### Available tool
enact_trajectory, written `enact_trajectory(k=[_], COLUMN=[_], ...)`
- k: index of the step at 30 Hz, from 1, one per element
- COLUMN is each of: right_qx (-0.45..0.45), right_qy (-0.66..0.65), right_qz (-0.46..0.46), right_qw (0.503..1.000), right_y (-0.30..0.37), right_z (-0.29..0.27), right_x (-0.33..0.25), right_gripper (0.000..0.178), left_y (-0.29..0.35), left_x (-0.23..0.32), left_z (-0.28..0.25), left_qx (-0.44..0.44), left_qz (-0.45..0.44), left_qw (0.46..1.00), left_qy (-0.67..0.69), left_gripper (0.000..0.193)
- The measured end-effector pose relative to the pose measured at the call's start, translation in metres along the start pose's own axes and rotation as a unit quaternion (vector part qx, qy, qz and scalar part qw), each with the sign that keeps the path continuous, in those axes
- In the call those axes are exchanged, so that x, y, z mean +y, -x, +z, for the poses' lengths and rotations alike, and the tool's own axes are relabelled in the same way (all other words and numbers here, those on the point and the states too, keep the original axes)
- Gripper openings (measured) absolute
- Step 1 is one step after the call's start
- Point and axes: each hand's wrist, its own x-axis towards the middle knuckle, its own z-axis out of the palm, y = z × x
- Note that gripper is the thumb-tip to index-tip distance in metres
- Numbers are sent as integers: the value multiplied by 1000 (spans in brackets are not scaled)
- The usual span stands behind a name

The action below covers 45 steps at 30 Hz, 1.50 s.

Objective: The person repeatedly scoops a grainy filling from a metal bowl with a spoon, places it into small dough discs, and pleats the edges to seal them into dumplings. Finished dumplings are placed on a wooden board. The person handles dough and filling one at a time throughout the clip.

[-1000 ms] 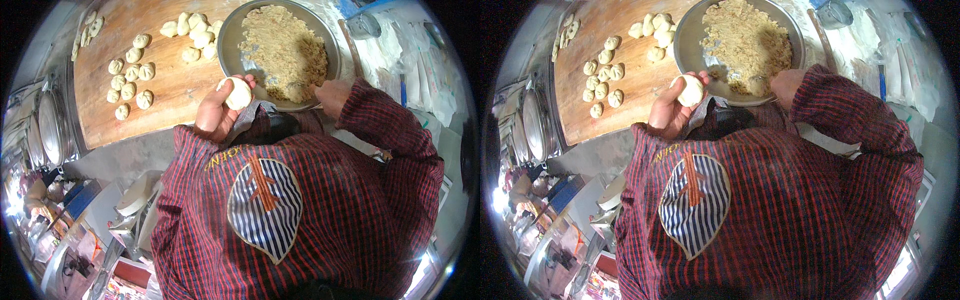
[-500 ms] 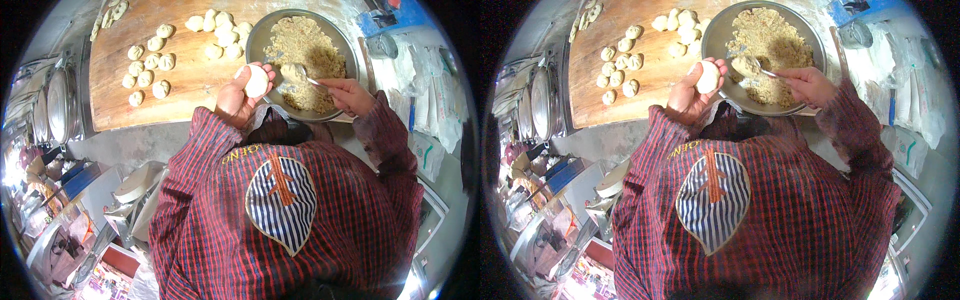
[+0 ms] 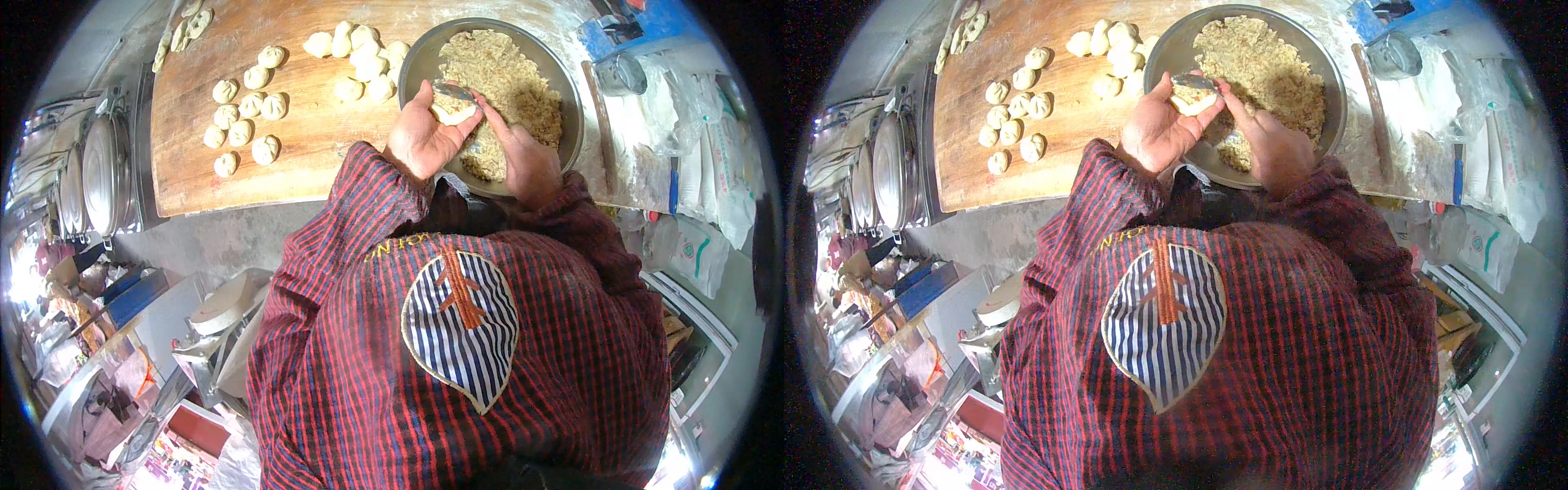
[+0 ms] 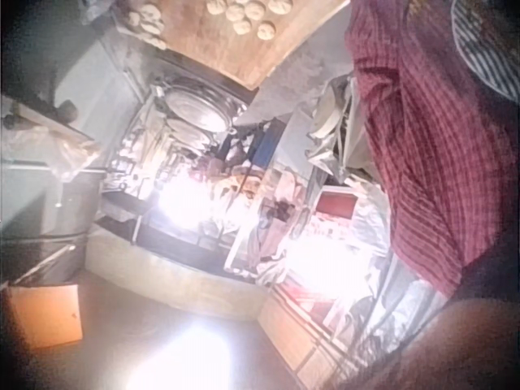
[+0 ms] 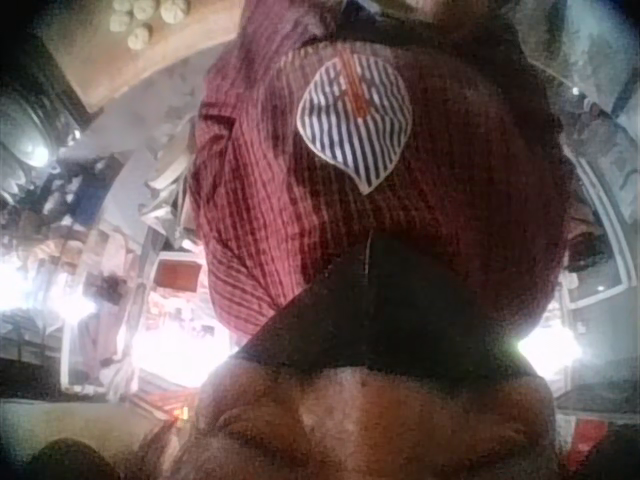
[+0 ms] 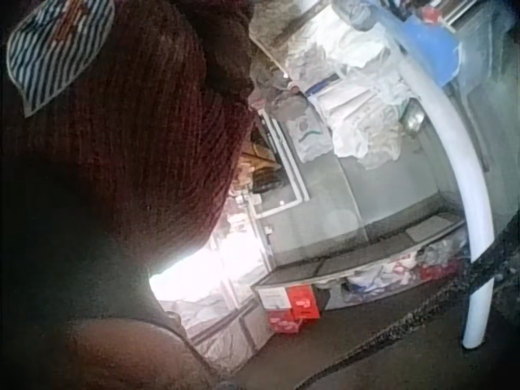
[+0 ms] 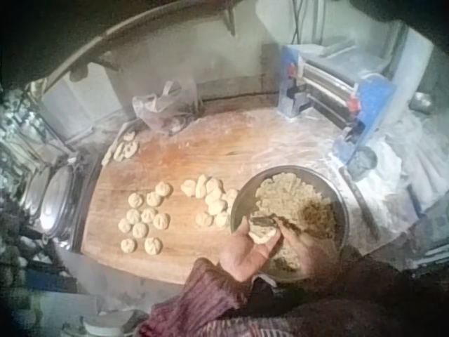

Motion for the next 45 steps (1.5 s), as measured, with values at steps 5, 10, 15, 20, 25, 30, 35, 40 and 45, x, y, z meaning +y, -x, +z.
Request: enact_trajectory(k=[5, 10, 15, 20, 25, 30, 35, 40, 45], right_qx=[192, 65, -108, -184, 92, 74, 125, 175, 186], right_qy=[-180, -334, -559, -570, -272, -27, 80, 143, 44], right_qz=[-38, 151, 250, 189, -99, -97, -137, -178, -165], right_qw=[964, 928, 783, 778, 953, 992, 979, 958, 968], right_y=[0, 4, 2, 1, -14, -10, -3, -10, -7], right_z=[-5, 1, -5, -26, -8, 9, 6, -4, -1], right_x=[27, 59, 58, 40, 18, 6, 12, 25, 33], right_gripper=[44, 36, 37, 38, 40, 69, 68, 62, 59], left_y=[4, 5, 22, 49, 37, 18, 16, 17, 13], left_x=[0, 2, 4, 9, 4, 0, 8, 10, 11], left_z=[11, 16, 11, 11, 13, 11, 6, 3, 6], left_qx=[-118, -106, 18, 65, -1, -81, 9, 5, -34], left_qz=[-47, -54, 30, 111, 60, 23, 0, -18, -9], left_qw=[992, 993, 995, 969, 989, 996, 998, 992, 997], left_qy=[14, 1, -96, -210, -137, -26, 65, 121, 65], left_gripper=[44, 40, 35, 36, 42, 46, 47, 39, 32])
